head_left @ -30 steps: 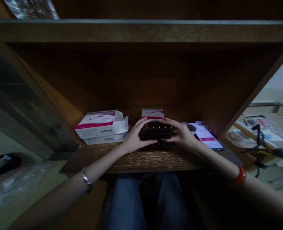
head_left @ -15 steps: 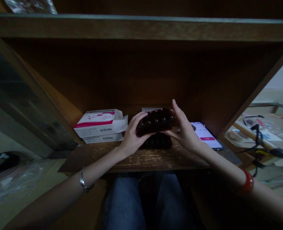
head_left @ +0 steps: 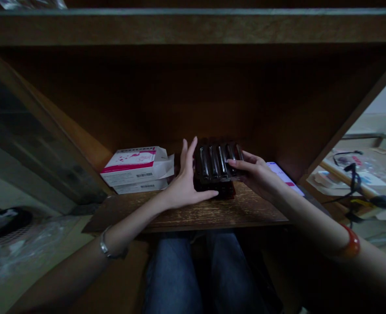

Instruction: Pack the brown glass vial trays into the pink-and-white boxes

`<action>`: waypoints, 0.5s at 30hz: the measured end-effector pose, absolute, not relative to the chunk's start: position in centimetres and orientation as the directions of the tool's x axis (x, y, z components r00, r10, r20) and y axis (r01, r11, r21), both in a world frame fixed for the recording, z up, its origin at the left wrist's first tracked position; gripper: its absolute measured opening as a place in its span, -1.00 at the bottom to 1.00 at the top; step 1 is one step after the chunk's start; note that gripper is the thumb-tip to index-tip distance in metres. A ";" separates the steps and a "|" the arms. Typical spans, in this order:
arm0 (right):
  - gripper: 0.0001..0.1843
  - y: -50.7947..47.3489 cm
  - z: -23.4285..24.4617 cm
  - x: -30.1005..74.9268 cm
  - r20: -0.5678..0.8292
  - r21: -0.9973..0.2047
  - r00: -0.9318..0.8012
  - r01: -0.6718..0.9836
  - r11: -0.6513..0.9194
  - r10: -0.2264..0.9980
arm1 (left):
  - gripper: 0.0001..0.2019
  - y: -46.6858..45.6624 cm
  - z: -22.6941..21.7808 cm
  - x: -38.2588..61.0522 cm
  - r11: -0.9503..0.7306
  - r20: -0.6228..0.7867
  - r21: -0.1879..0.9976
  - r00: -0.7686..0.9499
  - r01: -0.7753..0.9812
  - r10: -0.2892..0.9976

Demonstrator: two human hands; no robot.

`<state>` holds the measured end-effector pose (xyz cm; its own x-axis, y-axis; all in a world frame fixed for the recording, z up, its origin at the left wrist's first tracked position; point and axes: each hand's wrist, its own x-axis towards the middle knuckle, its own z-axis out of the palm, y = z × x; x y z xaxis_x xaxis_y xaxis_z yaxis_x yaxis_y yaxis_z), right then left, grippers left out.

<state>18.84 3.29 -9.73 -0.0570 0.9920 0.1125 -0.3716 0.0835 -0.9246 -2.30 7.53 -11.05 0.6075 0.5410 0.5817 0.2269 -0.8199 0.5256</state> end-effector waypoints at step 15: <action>-0.40 5.4 -12.9 20.2 0.407 -0.914 -0.094 -0.031 0.406 0.909 | -0.35 10.0 -12.4 -2.3 -0.433 0.383 0.901 0.506 -0.021 0.772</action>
